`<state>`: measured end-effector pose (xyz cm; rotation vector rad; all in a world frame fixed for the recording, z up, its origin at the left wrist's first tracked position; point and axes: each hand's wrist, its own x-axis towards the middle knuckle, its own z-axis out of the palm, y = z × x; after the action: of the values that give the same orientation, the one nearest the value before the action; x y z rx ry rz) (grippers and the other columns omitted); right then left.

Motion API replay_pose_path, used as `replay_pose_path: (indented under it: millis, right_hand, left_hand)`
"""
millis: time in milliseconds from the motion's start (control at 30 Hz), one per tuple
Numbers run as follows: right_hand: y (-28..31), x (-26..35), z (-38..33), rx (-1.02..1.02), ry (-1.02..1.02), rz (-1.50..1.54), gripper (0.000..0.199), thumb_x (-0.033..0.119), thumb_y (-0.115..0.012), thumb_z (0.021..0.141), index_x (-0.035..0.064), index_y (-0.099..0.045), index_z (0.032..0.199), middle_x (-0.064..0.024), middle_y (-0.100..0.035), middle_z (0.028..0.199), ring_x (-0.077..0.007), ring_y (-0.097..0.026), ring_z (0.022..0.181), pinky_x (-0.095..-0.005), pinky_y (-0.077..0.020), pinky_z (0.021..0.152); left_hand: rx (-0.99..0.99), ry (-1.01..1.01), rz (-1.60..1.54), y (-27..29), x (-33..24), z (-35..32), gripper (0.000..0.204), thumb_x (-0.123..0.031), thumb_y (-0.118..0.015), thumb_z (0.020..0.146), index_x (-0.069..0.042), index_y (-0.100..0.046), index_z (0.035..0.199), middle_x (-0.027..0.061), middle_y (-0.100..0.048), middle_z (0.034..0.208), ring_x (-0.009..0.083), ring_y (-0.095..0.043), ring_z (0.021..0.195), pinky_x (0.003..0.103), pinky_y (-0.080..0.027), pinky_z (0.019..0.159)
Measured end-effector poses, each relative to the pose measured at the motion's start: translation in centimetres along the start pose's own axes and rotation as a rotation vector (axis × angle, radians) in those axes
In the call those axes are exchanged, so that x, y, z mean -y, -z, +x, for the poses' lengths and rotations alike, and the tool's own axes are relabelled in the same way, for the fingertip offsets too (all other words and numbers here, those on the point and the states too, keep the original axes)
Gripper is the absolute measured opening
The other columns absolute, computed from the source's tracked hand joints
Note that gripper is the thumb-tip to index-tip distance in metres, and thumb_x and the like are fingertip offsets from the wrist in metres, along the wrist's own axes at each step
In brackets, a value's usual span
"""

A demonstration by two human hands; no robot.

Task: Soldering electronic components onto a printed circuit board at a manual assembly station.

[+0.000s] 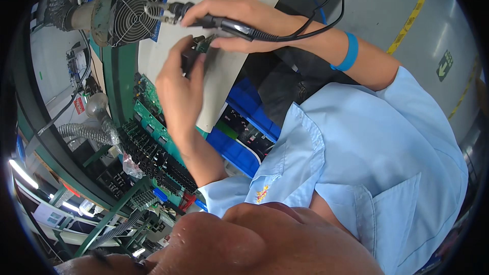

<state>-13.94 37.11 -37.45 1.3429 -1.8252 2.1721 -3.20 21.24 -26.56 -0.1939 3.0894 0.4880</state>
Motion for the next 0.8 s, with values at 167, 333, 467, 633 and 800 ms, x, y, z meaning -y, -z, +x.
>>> replay_pose_path:
  millis: [167, 333, 467, 633, 800]
  right_hand:
    - [-0.3, 0.8, -0.6, -0.123, 0.030, 0.051, 0.056, -0.004, -0.080, 0.075, 0.0092, -0.069, 0.129, -0.0058, -0.073, 0.111, -0.0211, -0.069, 0.088, -0.0345, -0.0579, 0.093]
    - [0.6, 1.0, -2.3, -0.019, 0.125, -0.070, 0.052, -0.003, -0.080, 0.075, 0.0080, -0.071, 0.125, -0.0057, -0.073, 0.106, -0.0210, -0.067, 0.086, -0.0369, -0.0565, 0.096]
    - [1.7, 1.2, -3.7, 0.041, 0.197, -0.197, 0.048, -0.002, -0.080, 0.075, 0.0070, -0.073, 0.122, -0.0056, -0.072, 0.102, -0.0210, -0.065, 0.084, -0.0388, -0.0553, 0.099]
    - [2.2, 1.3, -4.5, 0.096, 0.272, -0.331, 0.045, -0.001, -0.080, 0.075, 0.0061, -0.076, 0.119, -0.0055, -0.071, 0.099, -0.0210, -0.064, 0.083, -0.0407, -0.0542, 0.102]
    - [1.9, 1.4, -4.7, 0.107, 0.261, -0.355, 0.035, -0.002, -0.081, 0.073, 0.0042, -0.080, 0.107, -0.0048, -0.068, 0.089, -0.0205, -0.059, 0.080, -0.0450, -0.0497, 0.108]
  left_hand:
    - [0.178, 0.023, -0.537, 2.4, 4.4, 2.1, 0.046, -0.003, -0.076, 0.089, -0.003, -0.066, 0.134, 0.0090, -0.074, 0.114, 0.0165, -0.065, 0.086, 0.028, -0.054, 0.079]
    - [0.291, 0.209, -0.639, 2.4, 6.5, 3.7, 0.040, -0.007, -0.080, 0.088, -0.006, -0.071, 0.127, 0.0077, -0.073, 0.109, 0.0151, -0.065, 0.084, 0.026, -0.055, 0.077]
    - [0.356, 0.178, -0.712, 1.7, 7.8, 4.6, 0.037, -0.009, -0.083, 0.087, -0.007, -0.074, 0.123, 0.0075, -0.073, 0.104, 0.0134, -0.065, 0.081, 0.023, -0.055, 0.074]
    - [0.369, 0.217, -0.701, 1.0, 7.9, 4.8, 0.033, -0.010, -0.084, 0.085, -0.008, -0.077, 0.117, 0.0080, -0.074, 0.097, 0.0115, -0.065, 0.074, 0.020, -0.056, 0.069]
    - [0.301, 0.161, -0.720, 0.2, 8.0, 4.6, 0.034, -0.009, -0.083, 0.084, -0.007, -0.077, 0.117, 0.0074, -0.074, 0.092, 0.0106, -0.064, 0.068, 0.019, -0.057, 0.064]
